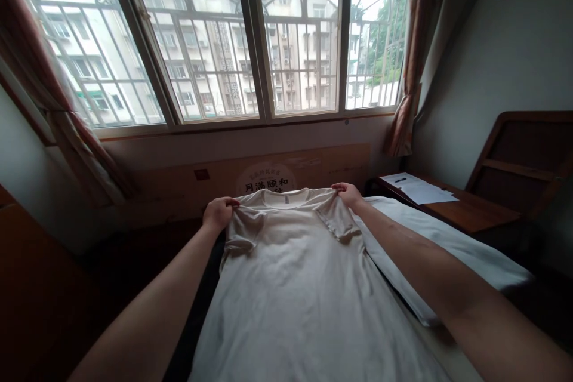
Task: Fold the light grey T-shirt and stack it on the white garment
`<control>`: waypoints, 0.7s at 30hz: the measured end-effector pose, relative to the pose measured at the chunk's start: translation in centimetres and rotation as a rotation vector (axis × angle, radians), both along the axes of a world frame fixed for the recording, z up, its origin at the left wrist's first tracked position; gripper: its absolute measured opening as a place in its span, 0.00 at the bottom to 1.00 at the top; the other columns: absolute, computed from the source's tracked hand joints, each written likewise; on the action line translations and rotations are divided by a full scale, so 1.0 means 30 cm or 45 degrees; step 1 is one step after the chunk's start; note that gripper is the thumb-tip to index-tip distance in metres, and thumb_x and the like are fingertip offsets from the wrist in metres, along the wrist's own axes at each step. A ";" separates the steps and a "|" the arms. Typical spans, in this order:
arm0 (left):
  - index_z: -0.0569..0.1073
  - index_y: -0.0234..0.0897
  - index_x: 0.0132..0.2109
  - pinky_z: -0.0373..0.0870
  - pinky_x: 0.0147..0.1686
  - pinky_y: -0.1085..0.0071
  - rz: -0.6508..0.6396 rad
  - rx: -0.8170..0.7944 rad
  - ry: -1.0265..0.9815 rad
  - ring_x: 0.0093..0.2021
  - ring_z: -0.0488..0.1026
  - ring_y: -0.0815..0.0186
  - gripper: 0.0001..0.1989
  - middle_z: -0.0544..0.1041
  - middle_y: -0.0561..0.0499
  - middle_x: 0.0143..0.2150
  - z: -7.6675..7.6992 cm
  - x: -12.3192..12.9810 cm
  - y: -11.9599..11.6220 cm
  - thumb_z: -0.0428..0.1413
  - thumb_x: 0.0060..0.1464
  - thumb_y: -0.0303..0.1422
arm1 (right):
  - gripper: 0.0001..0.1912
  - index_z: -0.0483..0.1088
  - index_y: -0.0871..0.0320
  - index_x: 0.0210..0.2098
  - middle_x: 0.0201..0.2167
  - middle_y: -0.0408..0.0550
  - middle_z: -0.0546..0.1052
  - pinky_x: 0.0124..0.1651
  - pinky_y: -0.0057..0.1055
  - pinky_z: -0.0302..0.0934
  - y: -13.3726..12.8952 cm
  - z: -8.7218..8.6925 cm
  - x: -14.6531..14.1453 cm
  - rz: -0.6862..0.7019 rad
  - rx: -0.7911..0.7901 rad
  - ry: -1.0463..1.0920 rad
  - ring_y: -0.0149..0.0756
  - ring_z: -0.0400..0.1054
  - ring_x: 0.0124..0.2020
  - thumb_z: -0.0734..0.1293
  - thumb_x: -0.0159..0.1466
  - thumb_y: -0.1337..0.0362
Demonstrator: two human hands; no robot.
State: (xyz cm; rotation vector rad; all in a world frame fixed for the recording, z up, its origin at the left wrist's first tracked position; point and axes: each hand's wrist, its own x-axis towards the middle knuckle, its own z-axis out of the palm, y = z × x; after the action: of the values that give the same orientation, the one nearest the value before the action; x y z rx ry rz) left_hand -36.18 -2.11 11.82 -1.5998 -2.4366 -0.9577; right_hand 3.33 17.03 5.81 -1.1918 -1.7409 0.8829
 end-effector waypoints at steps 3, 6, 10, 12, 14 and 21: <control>0.84 0.38 0.43 0.67 0.62 0.63 -0.018 -0.152 0.100 0.60 0.74 0.51 0.16 0.81 0.44 0.55 -0.046 0.018 0.023 0.56 0.51 0.28 | 0.25 0.73 0.65 0.56 0.55 0.58 0.77 0.66 0.40 0.60 -0.008 -0.003 -0.001 -0.001 0.151 -0.159 0.43 0.71 0.57 0.62 0.59 0.77; 0.82 0.38 0.52 0.60 0.68 0.58 -0.064 -0.252 0.191 0.70 0.63 0.47 0.19 0.69 0.40 0.68 -0.082 0.054 0.016 0.60 0.51 0.30 | 0.28 0.71 0.65 0.60 0.62 0.57 0.72 0.72 0.38 0.50 -0.059 0.011 0.018 0.072 0.306 -0.261 0.43 0.63 0.65 0.63 0.60 0.78; 0.79 0.41 0.57 0.56 0.70 0.59 -0.195 -0.333 0.286 0.72 0.58 0.48 0.23 0.66 0.43 0.71 -0.055 0.114 -0.077 0.61 0.52 0.31 | 0.27 0.70 0.65 0.62 0.64 0.59 0.70 0.73 0.42 0.50 -0.187 0.036 0.111 0.193 0.567 -0.431 0.47 0.60 0.68 0.64 0.63 0.74; 0.80 0.42 0.55 0.59 0.68 0.64 -0.319 -0.363 0.309 0.70 0.62 0.52 0.21 0.69 0.46 0.69 -0.011 0.150 -0.162 0.61 0.52 0.32 | 0.27 0.70 0.62 0.63 0.65 0.60 0.68 0.72 0.48 0.52 -0.282 0.044 0.196 0.219 0.735 -0.541 0.51 0.58 0.69 0.64 0.64 0.71; 0.80 0.41 0.52 0.64 0.64 0.66 -0.491 -0.312 0.319 0.65 0.68 0.55 0.19 0.71 0.45 0.66 0.045 0.194 -0.266 0.60 0.52 0.35 | 0.27 0.69 0.58 0.64 0.66 0.58 0.68 0.71 0.53 0.54 -0.398 0.049 0.302 0.235 0.831 -0.597 0.53 0.57 0.70 0.65 0.65 0.69; 0.69 0.39 0.32 0.63 0.29 0.74 -0.487 0.160 0.176 0.26 0.66 0.69 0.14 0.70 0.55 0.25 0.237 0.396 -0.682 0.55 0.55 0.45 | 0.20 0.73 0.47 0.59 0.64 0.51 0.71 0.67 0.55 0.61 -0.856 0.021 0.690 0.289 0.762 -0.657 0.54 0.60 0.69 0.64 0.69 0.59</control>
State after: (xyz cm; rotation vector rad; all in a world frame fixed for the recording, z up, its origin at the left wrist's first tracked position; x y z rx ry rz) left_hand -24.30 -22.58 18.92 -2.0508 -1.9786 -0.9834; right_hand 24.05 -8.66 6.45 -0.8633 -2.3655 0.1251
